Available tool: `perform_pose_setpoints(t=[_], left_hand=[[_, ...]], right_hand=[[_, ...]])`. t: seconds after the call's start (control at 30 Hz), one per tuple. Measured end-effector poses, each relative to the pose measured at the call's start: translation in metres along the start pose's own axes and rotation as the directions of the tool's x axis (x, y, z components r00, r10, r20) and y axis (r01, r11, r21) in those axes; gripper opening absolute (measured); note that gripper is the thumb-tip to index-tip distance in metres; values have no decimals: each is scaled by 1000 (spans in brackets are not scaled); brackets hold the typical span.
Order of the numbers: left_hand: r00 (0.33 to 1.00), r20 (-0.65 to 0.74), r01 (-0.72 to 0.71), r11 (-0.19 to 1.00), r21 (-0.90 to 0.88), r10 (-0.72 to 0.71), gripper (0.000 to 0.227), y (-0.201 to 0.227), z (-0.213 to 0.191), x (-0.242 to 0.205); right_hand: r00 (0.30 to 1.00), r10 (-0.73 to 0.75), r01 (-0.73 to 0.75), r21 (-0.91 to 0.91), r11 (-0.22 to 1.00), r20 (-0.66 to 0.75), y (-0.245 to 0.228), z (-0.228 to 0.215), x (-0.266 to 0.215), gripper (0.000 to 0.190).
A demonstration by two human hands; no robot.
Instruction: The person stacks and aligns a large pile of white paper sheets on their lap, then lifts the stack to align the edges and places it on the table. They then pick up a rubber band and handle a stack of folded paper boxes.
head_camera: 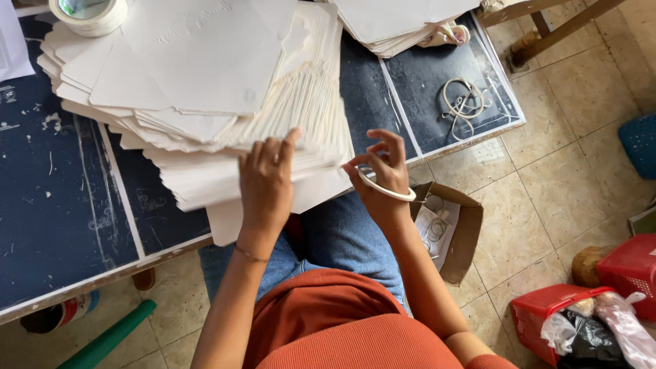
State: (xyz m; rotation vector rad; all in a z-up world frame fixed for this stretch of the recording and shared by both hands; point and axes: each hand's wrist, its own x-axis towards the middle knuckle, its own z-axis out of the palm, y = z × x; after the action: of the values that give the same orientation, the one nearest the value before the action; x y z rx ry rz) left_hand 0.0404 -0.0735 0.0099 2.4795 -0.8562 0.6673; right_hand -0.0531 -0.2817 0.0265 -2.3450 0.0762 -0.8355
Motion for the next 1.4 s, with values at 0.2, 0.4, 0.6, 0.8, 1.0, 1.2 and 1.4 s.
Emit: perform_pose_setpoints(t=[0.2,0.4,0.6,0.8,1.0,1.2,1.4], left_hand=[[872,405,422,841,-340,-274,91,35,14,-11],[805,431,542,802,-253,-408,95,47,24,-4],[781,446,570,791,-221,-438,96,52,22,2],[828,449,557,573,-601,-336,96,14,33,-17],[732,507,603,779,-172,-455,118,-1,-33,-38],[729,465,628,761,-162,-503,112,4,-34,-62],[753,425,606,781,-151,-502,109,0,-24,-67]], right_hand=[[984,131,-129,-22,991,125,34,14,-32,10],[999,21,-21,4,1000,47,36,14,-34,10],[987,-159,158,-51,986,-9,29,12,-45,5],[999,-2,-4,132,991,41,-14,-7,-36,8],[953,34,-121,272,955,302,-23,39,-51,12],[981,-58,29,152,988,188,-19,64,-62,13],[992,-109,99,152,983,58,-10,36,-50,7]])
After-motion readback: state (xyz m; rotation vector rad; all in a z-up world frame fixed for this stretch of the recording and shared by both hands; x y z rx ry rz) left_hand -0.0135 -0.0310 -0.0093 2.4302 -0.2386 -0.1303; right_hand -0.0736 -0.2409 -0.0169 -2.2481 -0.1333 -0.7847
